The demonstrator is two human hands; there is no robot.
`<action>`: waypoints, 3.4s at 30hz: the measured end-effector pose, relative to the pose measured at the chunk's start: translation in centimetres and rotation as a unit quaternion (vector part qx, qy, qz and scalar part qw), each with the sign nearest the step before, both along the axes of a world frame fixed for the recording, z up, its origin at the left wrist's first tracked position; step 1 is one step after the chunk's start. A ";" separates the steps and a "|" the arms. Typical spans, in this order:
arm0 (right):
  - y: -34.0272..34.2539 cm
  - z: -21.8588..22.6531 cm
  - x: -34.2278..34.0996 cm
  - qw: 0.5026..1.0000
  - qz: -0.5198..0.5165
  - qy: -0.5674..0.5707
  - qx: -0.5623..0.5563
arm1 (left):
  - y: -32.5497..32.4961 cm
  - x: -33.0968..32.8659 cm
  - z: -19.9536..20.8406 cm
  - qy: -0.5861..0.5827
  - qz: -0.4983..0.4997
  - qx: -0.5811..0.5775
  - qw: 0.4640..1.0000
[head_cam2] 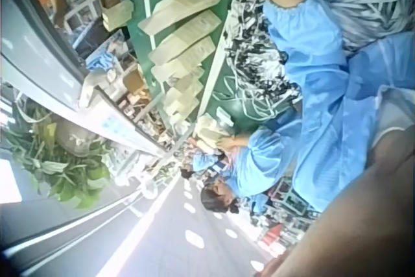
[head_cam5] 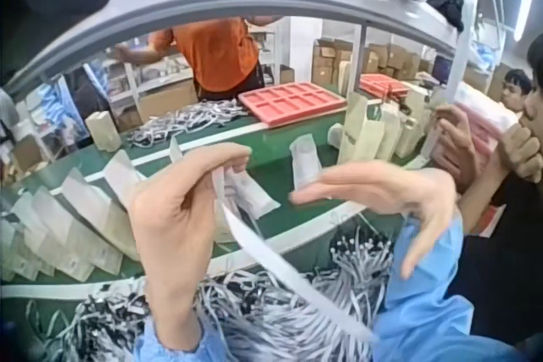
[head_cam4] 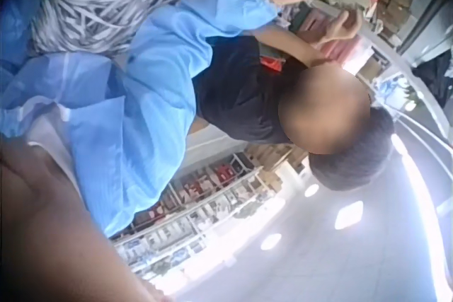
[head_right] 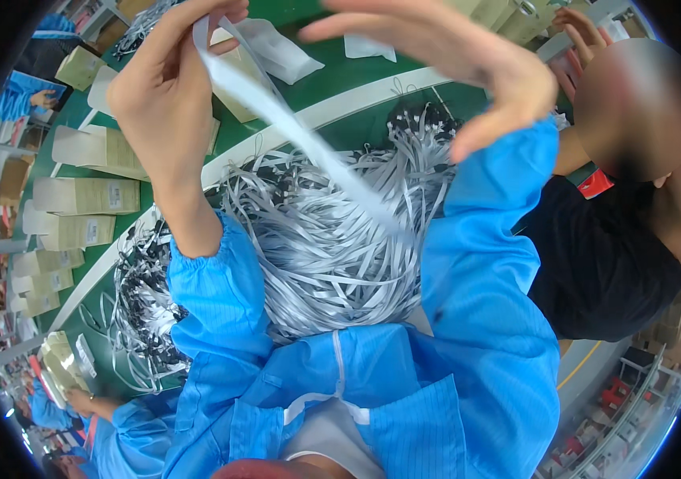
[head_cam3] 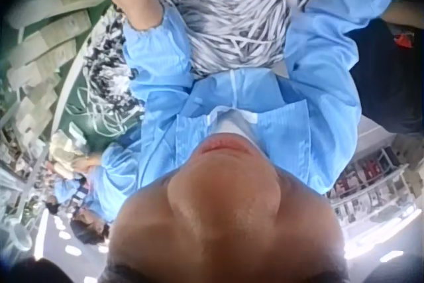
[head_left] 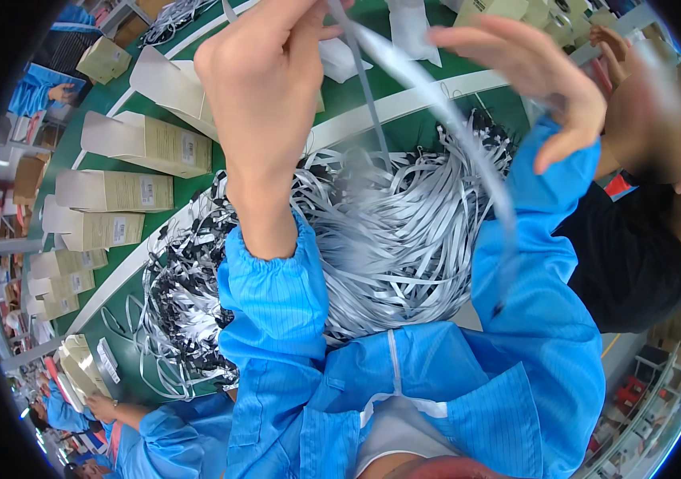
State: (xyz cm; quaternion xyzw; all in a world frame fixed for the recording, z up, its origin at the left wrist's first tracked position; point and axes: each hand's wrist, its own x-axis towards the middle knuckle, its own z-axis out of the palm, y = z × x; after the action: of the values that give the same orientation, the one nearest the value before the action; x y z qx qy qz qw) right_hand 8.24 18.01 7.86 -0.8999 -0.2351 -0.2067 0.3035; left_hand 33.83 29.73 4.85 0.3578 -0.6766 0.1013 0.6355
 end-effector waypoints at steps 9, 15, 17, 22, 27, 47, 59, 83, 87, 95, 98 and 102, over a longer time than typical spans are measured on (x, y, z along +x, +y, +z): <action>6.7 -1.5 7.6 0.873 -0.040 0.330 0.357 | 3.4 -0.8 1.5 -0.126 0.193 -0.174 0.957; 5.5 1.7 0.2 0.903 -0.362 0.156 0.172 | 7.1 3.4 4.2 0.011 0.164 -0.294 0.942; 4.4 1.5 -1.7 0.912 -0.340 0.097 0.209 | 8.1 3.7 3.9 -0.029 0.113 -0.053 0.992; 7.4 1.8 0.1 0.922 -0.368 -0.095 0.076 | 6.3 -0.5 2.4 -0.134 -0.045 0.063 0.988; 9.7 2.2 1.8 0.907 -0.420 -0.010 0.011 | 1.0 -4.8 -0.9 0.015 -0.282 0.094 0.955; -4.0 -2.3 1.3 0.822 -0.519 -0.124 0.200 | -5.6 -1.9 -4.2 0.165 -0.764 0.148 0.606; -17.3 -11.6 -3.5 0.801 -0.579 -0.128 0.084 | 0.3 -2.8 -1.8 0.328 -0.535 0.367 0.687; -3.8 -2.8 -4.4 0.804 -0.592 -0.044 0.039 | 3.5 -4.8 1.4 0.260 -0.318 0.462 0.786; 10.2 0.5 0.8 0.856 -0.397 -0.183 0.276 | 3.6 -5.6 1.9 0.240 -0.297 0.471 0.795; 14.4 -0.5 5.3 0.879 -0.451 -0.074 0.134 | 2.3 -5.2 0.6 0.303 -0.304 0.416 0.802; 12.8 -2.5 6.5 0.894 -0.413 -0.134 0.108 | 1.6 -4.8 -0.1 0.337 -0.274 0.416 0.799; 10.9 -1.3 5.0 0.893 -0.431 -0.089 0.095 | 0.2 -2.6 -1.3 0.145 -0.388 0.336 0.846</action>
State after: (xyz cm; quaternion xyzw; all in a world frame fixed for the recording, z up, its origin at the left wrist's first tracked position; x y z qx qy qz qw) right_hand 13.28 28.96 6.58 -0.8579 0.1707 -0.4174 0.2462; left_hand 31.19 29.91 3.52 0.2682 -0.6527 -0.4407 0.5548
